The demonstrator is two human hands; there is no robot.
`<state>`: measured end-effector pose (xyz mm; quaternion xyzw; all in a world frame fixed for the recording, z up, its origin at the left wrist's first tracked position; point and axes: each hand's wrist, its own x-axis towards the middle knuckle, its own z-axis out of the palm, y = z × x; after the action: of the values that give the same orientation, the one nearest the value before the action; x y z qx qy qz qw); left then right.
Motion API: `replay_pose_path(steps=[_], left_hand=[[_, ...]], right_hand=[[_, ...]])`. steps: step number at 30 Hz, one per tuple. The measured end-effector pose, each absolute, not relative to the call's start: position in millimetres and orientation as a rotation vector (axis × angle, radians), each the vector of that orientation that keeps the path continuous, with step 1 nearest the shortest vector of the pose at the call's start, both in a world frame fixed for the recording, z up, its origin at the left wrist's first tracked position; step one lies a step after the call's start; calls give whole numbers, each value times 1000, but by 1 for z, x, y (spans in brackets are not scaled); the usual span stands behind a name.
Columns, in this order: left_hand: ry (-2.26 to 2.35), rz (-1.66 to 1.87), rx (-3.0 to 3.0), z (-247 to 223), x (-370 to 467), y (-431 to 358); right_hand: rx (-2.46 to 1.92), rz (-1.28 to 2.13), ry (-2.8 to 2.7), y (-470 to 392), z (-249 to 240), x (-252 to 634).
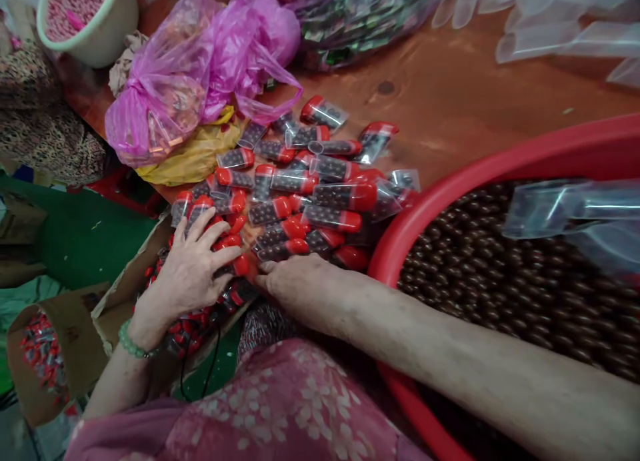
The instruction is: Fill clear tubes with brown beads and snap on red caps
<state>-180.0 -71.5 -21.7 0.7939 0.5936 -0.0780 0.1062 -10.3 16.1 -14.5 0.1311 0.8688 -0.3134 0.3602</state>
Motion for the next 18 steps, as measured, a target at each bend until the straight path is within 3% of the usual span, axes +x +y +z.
replay_pose_path(steps=[11, 18], left_hand=[[1888, -351, 2093, -68, -234, -138], [1959, -393, 1870, -139, -188, -126]], right_hand=[[378, -856, 2278, 16, -26, -6], [356, -827, 2337, 7, -51, -4]])
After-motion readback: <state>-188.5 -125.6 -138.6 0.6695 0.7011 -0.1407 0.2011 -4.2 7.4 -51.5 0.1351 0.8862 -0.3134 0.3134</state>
